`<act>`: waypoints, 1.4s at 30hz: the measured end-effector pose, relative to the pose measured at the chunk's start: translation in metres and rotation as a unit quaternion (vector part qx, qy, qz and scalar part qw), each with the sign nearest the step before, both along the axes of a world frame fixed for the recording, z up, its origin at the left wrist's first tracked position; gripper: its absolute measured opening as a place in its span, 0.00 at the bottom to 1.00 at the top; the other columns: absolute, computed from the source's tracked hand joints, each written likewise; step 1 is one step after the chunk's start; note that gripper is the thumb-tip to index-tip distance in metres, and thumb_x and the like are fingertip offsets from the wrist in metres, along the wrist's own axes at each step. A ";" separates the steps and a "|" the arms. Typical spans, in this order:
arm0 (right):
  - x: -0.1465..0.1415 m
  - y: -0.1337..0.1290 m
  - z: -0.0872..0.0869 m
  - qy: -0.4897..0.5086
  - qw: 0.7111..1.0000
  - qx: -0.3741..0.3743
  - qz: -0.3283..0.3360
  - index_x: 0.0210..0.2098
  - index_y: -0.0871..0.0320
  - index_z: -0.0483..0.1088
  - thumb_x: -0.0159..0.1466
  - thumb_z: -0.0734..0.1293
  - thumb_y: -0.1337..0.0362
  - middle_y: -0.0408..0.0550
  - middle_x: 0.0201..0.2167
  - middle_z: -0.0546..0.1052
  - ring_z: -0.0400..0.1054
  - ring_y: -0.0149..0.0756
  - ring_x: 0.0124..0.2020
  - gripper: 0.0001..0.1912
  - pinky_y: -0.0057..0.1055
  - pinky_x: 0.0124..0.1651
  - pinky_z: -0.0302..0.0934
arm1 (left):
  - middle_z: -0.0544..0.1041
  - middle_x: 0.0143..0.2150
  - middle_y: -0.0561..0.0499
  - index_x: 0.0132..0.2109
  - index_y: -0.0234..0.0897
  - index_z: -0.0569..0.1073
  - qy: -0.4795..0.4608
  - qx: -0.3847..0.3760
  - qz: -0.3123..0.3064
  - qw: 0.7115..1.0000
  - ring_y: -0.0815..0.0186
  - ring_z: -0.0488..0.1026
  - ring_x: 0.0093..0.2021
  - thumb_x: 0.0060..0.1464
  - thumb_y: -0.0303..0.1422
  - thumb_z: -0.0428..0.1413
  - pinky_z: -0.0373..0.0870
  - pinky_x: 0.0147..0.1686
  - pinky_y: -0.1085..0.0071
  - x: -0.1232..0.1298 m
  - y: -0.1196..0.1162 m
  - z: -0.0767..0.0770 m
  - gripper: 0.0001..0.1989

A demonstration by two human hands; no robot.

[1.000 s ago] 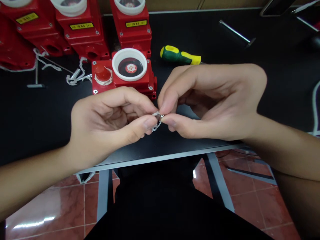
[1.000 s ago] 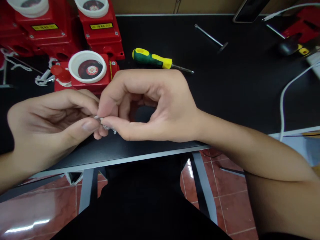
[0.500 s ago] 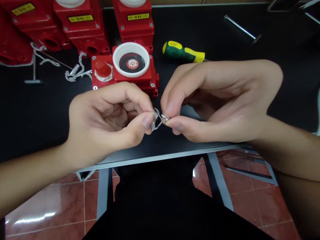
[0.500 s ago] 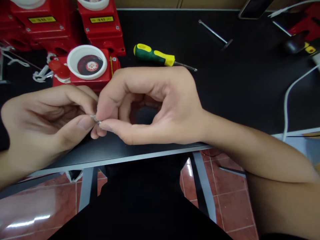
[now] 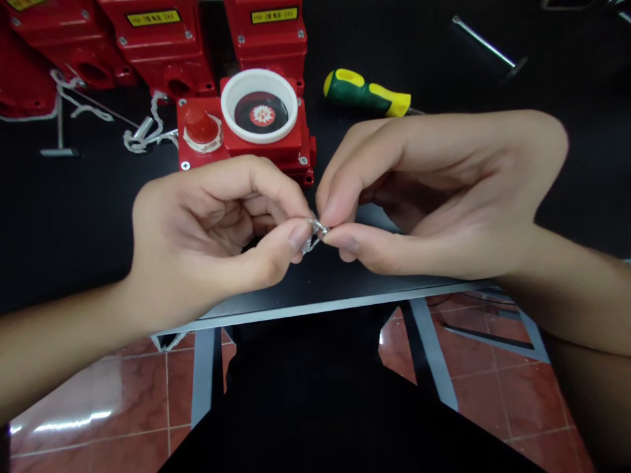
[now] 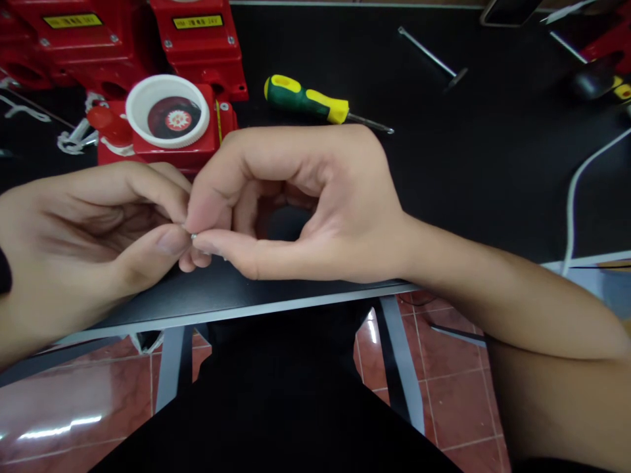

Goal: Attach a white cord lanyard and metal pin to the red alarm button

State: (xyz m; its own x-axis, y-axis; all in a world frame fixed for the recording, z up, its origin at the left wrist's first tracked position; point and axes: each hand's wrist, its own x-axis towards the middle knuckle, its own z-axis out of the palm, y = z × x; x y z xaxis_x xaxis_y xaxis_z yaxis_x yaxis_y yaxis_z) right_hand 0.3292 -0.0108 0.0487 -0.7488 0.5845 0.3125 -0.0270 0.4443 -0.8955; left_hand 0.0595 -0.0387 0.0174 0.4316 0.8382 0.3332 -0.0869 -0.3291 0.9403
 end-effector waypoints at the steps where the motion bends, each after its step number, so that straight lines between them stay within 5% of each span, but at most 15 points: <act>1: -0.003 0.001 0.000 0.009 1.000 -0.007 0.007 0.59 0.57 0.84 0.82 0.86 0.55 0.51 0.52 0.92 0.91 0.41 0.57 0.16 0.31 0.58 0.90 | 0.90 0.37 0.53 0.48 0.44 0.91 0.004 0.003 0.002 1.000 0.65 0.88 0.31 0.68 0.24 0.78 0.90 0.36 0.72 0.000 -0.001 -0.001 0.09; 6: -0.016 0.006 -0.001 0.019 0.999 -0.040 0.019 0.63 0.55 0.84 0.79 0.87 0.42 0.53 0.53 0.91 0.91 0.47 0.61 0.27 0.37 0.61 0.92 | 0.91 0.37 0.52 0.50 0.38 0.91 -0.011 0.054 -0.028 0.998 0.64 0.90 0.33 0.66 0.21 0.80 0.90 0.36 0.75 0.001 0.001 -0.008 0.11; 11: -0.020 0.008 0.000 0.015 0.999 -0.049 0.011 0.62 0.53 0.84 0.78 0.87 0.43 0.53 0.54 0.91 0.90 0.48 0.64 0.26 0.38 0.62 0.92 | 0.89 0.35 0.53 0.47 0.32 0.89 -0.077 0.080 0.032 0.993 0.74 0.83 0.28 0.66 0.18 0.79 0.82 0.31 0.84 0.011 -0.001 -0.013 0.10; 17: -0.021 0.007 -0.001 0.006 0.999 -0.046 -0.005 0.64 0.51 0.86 0.77 0.88 0.45 0.53 0.57 0.92 0.90 0.48 0.65 0.25 0.38 0.63 0.92 | 0.89 0.37 0.54 0.47 0.36 0.91 -0.077 0.074 0.047 0.993 0.74 0.80 0.26 0.65 0.20 0.81 0.86 0.33 0.80 0.012 -0.004 -0.015 0.10; 20: -0.015 0.003 -0.001 -0.002 0.999 -0.027 -0.018 0.63 0.50 0.86 0.78 0.88 0.49 0.51 0.56 0.92 0.91 0.46 0.62 0.22 0.37 0.61 0.91 | 0.90 0.38 0.54 0.48 0.38 0.92 -0.046 0.037 0.046 0.997 0.72 0.82 0.28 0.68 0.23 0.80 0.89 0.35 0.77 0.009 -0.004 -0.014 0.08; 24: -0.003 -0.001 0.001 -0.020 0.998 0.029 -0.057 0.52 0.53 0.86 0.83 0.83 0.64 0.45 0.50 0.92 0.88 0.34 0.49 0.04 0.28 0.54 0.86 | 0.90 0.36 0.53 0.47 0.36 0.90 -0.073 0.065 0.036 0.995 0.70 0.86 0.29 0.67 0.23 0.82 0.87 0.34 0.79 0.009 -0.003 -0.016 0.10; 26: 0.001 -0.001 0.002 -0.020 0.997 0.043 -0.063 0.48 0.54 0.85 0.83 0.81 0.70 0.44 0.49 0.92 0.86 0.31 0.46 0.06 0.25 0.53 0.84 | 0.90 0.36 0.52 0.48 0.35 0.91 -0.065 0.055 0.036 0.996 0.69 0.88 0.31 0.69 0.22 0.80 0.88 0.35 0.79 0.009 -0.004 -0.016 0.08; 28: -0.001 0.002 0.001 -0.015 0.999 0.023 -0.046 0.51 0.53 0.86 0.82 0.84 0.67 0.45 0.52 0.92 0.88 0.34 0.51 0.05 0.28 0.56 0.86 | 0.90 0.37 0.49 0.49 0.34 0.92 -0.058 0.041 0.037 0.997 0.68 0.88 0.32 0.76 0.26 0.76 0.88 0.34 0.78 0.008 -0.006 -0.013 0.02; 30: -0.006 0.005 -0.001 -0.005 1.000 -0.019 -0.020 0.57 0.50 0.87 0.79 0.87 0.59 0.48 0.55 0.92 0.90 0.43 0.59 0.12 0.35 0.61 0.89 | 0.91 0.38 0.47 0.49 0.33 0.93 -0.057 0.035 0.030 0.997 0.68 0.88 0.32 0.81 0.29 0.72 0.87 0.32 0.79 0.008 -0.006 -0.008 0.06; 32: -0.014 0.009 -0.002 0.010 0.998 -0.055 -0.002 0.61 0.50 0.87 0.77 0.89 0.52 0.50 0.57 0.91 0.90 0.48 0.64 0.19 0.39 0.64 0.90 | 0.90 0.36 0.48 0.46 0.33 0.92 -0.054 0.025 0.023 0.998 0.68 0.87 0.31 0.77 0.26 0.75 0.86 0.30 0.80 0.007 -0.003 -0.004 0.05; 37: -0.030 0.014 -0.005 0.035 0.994 -0.105 0.022 0.61 0.51 0.87 0.77 0.88 0.46 0.51 0.55 0.91 0.91 0.49 0.64 0.23 0.40 0.64 0.91 | 0.90 0.36 0.53 0.44 0.36 0.89 -0.027 0.040 -0.045 0.998 0.70 0.87 0.28 0.64 0.21 0.83 0.85 0.29 0.83 0.003 0.009 0.001 0.12; 42: -0.034 0.016 -0.006 0.055 0.988 -0.135 0.042 0.59 0.53 0.87 0.77 0.88 0.44 0.50 0.52 0.90 0.91 0.47 0.61 0.23 0.38 0.61 0.90 | 0.89 0.39 0.55 0.46 0.36 0.89 0.009 0.037 -0.018 0.999 0.76 0.86 0.31 0.70 0.21 0.79 0.85 0.33 0.86 -0.001 0.002 0.003 0.09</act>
State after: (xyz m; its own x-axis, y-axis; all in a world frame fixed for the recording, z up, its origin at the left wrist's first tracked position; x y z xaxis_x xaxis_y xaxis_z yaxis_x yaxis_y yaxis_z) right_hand 0.2956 0.0056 0.0431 -0.7688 0.5946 0.2355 -0.1571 0.1815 -0.9708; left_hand 0.0587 -0.0371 0.0204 0.4665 0.7959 0.3859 -0.0835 -0.3947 0.9150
